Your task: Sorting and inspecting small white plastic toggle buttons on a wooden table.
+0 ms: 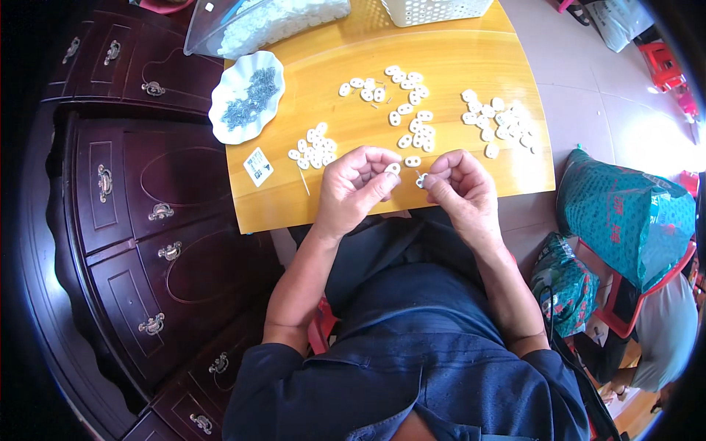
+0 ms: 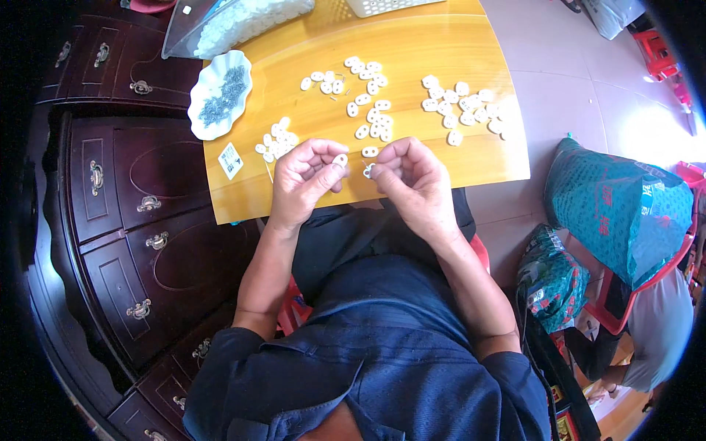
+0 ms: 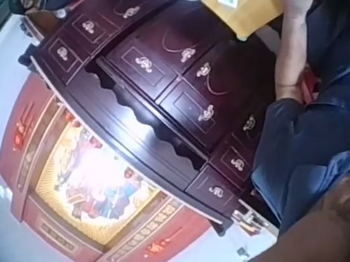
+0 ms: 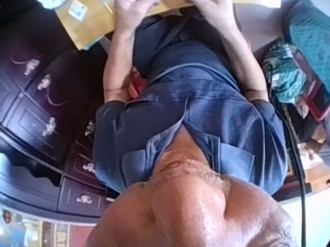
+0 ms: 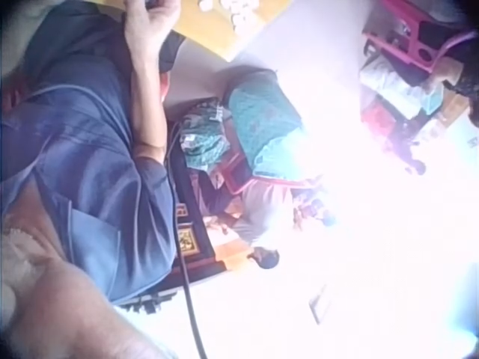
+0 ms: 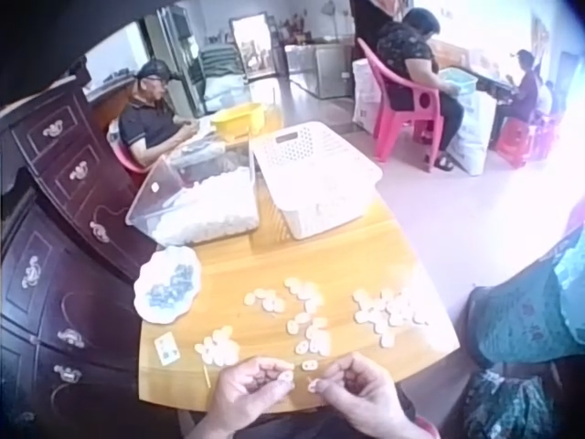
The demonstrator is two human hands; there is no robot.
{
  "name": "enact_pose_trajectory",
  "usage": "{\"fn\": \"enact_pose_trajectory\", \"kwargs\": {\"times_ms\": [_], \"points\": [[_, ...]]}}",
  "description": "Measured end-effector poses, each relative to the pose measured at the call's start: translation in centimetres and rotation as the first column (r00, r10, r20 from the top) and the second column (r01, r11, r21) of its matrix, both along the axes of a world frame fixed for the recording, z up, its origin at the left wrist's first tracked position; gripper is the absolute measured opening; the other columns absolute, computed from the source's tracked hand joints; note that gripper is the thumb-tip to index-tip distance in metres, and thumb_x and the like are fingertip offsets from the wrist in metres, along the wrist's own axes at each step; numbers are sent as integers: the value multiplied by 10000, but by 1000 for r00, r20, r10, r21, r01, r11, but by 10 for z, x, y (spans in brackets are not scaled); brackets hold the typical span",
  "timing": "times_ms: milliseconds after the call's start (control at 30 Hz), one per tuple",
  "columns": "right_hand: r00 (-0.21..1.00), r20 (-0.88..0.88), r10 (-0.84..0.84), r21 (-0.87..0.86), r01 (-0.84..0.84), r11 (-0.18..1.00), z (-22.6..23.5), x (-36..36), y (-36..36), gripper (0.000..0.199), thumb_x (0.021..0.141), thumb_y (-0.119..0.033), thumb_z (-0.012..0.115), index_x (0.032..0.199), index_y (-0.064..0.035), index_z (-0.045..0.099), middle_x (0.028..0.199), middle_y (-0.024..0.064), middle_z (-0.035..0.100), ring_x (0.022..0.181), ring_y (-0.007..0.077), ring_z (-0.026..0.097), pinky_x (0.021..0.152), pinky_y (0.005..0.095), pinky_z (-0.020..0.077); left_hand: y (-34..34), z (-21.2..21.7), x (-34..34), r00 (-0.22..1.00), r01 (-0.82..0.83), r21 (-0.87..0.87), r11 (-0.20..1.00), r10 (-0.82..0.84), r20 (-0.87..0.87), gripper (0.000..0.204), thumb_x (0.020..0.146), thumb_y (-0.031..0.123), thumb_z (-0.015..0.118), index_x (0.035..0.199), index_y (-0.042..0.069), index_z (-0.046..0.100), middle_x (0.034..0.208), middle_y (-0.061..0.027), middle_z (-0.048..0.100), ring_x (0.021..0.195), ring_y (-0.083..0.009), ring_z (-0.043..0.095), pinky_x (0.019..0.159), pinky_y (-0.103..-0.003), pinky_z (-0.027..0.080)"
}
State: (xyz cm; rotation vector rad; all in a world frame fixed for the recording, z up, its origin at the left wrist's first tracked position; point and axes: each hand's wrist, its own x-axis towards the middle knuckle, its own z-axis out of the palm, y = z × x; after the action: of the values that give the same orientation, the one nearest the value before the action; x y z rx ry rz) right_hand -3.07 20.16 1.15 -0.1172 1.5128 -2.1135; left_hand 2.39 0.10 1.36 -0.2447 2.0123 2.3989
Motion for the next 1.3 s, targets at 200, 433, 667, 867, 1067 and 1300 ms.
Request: {"fn": "enact_pose_trajectory", "kwargs": {"times_ms": [200,433,667,867,1067,1300], "points": [[999,34,-26,-30,27,999,0,-5,5,116,976,-23,696,1050,-32,607,894,-17,653,783,34,605,724,191,515,-10,-13,4,996,-72,-11,997,71,-47,162,988,6,630,1144,-10,671,818,-23,694,715,-45,627,654,-206,522],[998,50,-49,-29,51,998,-3,-6,10,117,976,-23,696,1051,-30,605,900,-16,656,791,31,608,725,191,517,3,1,-3,996,-69,9,998,68,56,129,1005,21,637,1120,-20,680,884,-22,696,772,-60,639,727,-224,545],[998,38,-47,-20,48,999,-5,-7,9,118,973,-28,700,1046,-35,607,896,-26,653,781,21,602,710,182,507,-5,-6,-5,1000,-11,-201,979,6,-28,116,1003,29,656,1110,-12,677,930,-28,692,841,-68,660,753,-233,559],[999,37,-26,-8,27,1000,-6,-5,7,110,973,-29,694,1045,-37,611,885,-32,648,753,17,597,695,172,495,-5,-8,-6,997,-75,-107,991,74,-12,193,985,2,669,1175,-15,641,944,-32,693,845,-72,664,740,-231,564],[1000,22,21,21,-22,1000,-4,-6,3,122,964,-11,682,1063,-36,616,882,-38,643,745,6,583,674,168,476,-7,-2,-4,1000,-21,-149,989,20,-7,262,966,-19,684,1225,-26,640,977,-31,701,853,-69,663,774,-228,560],[997,-6,78,32,-78,996,-6,-6,2,130,958,3,684,1058,-41,612,893,-47,635,753,-3,568,678,168,470,-5,5,-5,997,71,-201,977,-73,-3,267,944,-10,710,1210,-13,688,973,-23,716,869,-65,674,814,-231,558]]}}
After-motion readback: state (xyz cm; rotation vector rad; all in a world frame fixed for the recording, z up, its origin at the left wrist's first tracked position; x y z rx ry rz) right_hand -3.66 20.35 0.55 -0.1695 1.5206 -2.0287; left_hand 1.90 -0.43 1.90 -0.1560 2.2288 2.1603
